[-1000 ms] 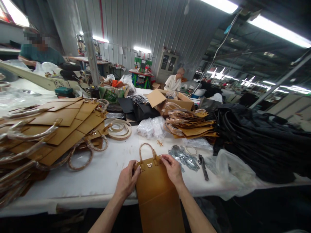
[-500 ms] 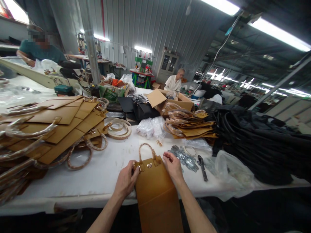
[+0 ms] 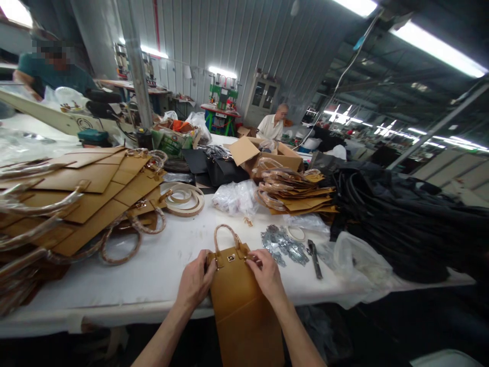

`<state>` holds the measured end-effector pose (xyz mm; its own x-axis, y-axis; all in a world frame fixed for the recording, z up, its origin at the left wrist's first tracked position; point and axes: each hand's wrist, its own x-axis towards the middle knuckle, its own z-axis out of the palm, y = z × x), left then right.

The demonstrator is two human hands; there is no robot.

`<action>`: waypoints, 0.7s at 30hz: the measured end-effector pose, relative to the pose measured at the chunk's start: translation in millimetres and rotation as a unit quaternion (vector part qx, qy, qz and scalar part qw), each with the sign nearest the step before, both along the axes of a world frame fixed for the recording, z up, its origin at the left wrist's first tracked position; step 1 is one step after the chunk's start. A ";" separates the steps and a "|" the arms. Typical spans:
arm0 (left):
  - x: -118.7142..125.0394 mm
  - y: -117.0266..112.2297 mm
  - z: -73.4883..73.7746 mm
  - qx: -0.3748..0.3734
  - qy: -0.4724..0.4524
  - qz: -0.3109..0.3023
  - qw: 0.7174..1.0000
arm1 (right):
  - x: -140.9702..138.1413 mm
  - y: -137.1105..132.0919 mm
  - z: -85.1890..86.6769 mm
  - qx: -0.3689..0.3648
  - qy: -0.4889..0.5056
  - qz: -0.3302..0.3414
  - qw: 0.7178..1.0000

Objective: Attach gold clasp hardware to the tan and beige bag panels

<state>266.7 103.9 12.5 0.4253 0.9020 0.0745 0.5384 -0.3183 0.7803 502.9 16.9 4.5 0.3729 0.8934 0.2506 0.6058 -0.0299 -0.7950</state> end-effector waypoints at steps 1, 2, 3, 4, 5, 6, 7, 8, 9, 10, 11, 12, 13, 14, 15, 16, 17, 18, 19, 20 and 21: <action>0.3 -0.6 -0.2 0.005 0.009 0.003 1.000 | -2.2 -1.9 -2.1 0.009 -0.022 -0.003 1.000; 0.6 -1.1 -0.4 0.008 0.018 0.005 1.000 | -3.8 -4.3 -3.9 0.011 -0.039 -0.002 0.999; 1.0 -1.6 -0.6 0.011 0.026 0.007 1.000 | -5.0 -6.9 -5.5 0.011 -0.053 0.001 0.999; 1.4 -1.9 -0.7 0.012 0.035 0.009 0.999 | -5.7 -9.6 -6.9 0.008 -0.064 0.003 0.998; 1.7 -2.1 -0.7 0.013 0.044 0.011 0.999 | -6.0 -12.2 -8.2 0.005 -0.073 0.003 0.997; 1.8 -2.1 -0.7 0.014 0.052 0.011 0.998 | -5.9 -14.4 -9.4 0.001 -0.079 0.001 0.997; 1.8 -2.1 -0.6 0.015 0.060 0.012 0.998 | -5.4 -16.1 -10.3 -0.001 -0.086 -0.001 0.996; 1.6 -2.1 -0.5 0.017 0.065 0.012 0.998 | -4.8 -17.0 -10.8 -0.002 -0.093 -0.004 0.996; 1.3 -2.0 -0.5 0.018 0.067 0.012 0.998 | -4.0 -17.3 -10.9 -0.002 -0.104 -0.007 0.995; 1.0 -1.9 -0.4 0.018 0.066 0.010 0.998 | -3.3 -16.9 -10.4 -0.003 -0.119 -0.011 0.993; 0.5 -1.9 -0.4 0.017 0.064 0.009 0.998 | -2.6 -15.9 -9.4 -0.006 -0.136 -0.015 0.991; -0.1 -2.0 -0.5 0.014 0.062 0.009 0.998 | -2.2 -14.5 -8.1 -0.012 -0.153 -0.020 0.988; -0.8 -2.3 -0.6 0.011 0.060 0.010 0.998 | -1.9 -12.9 -6.6 -0.020 -0.167 -0.026 0.985; -1.5 -2.7 -0.8 0.009 0.057 0.009 0.998 | -1.7 -11.2 -5.3 -0.031 -0.174 -0.033 0.984; -2.2 -3.3 -0.9 0.008 0.056 0.009 0.998 | -1.6 -9.5 -4.3 -0.043 -0.174 -0.040 0.983; -2.9 -4.0 -0.9 0.008 0.055 0.008 0.998 | -1.4 -7.8 -3.6 -0.053 -0.169 -0.047 0.983; -3.5 -4.6 -0.7 0.008 0.053 0.007 0.999 | -1.1 -6.3 -3.4 -0.061 -0.160 -0.053 0.984; -3.9 -5.2 -0.3 0.009 0.053 0.007 0.999 | -0.7 -4.8 -3.4 -0.066 -0.150 -0.060 0.985; -4.0 -5.7 0.4 0.010 0.054 0.007 0.998 | 0.0 -3.4 -3.6 -0.071 -0.142 -0.066 0.985; -3.9 -6.1 1.3 0.010 0.057 0.009 0.998 | 0.9 -2.1 -3.7 -0.075 -0.135 -0.071 0.985; -3.6 -6.4 2.4 0.012 0.062 0.012 0.998 | 1.8 -0.8 -3.5 -0.079 -0.132 -0.075 0.985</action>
<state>263.1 97.5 15.0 0.4107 0.9107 0.0449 0.6379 -0.3222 0.6995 504.7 16.1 1.0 0.4442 0.8688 0.2185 0.7706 -0.2461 -0.5879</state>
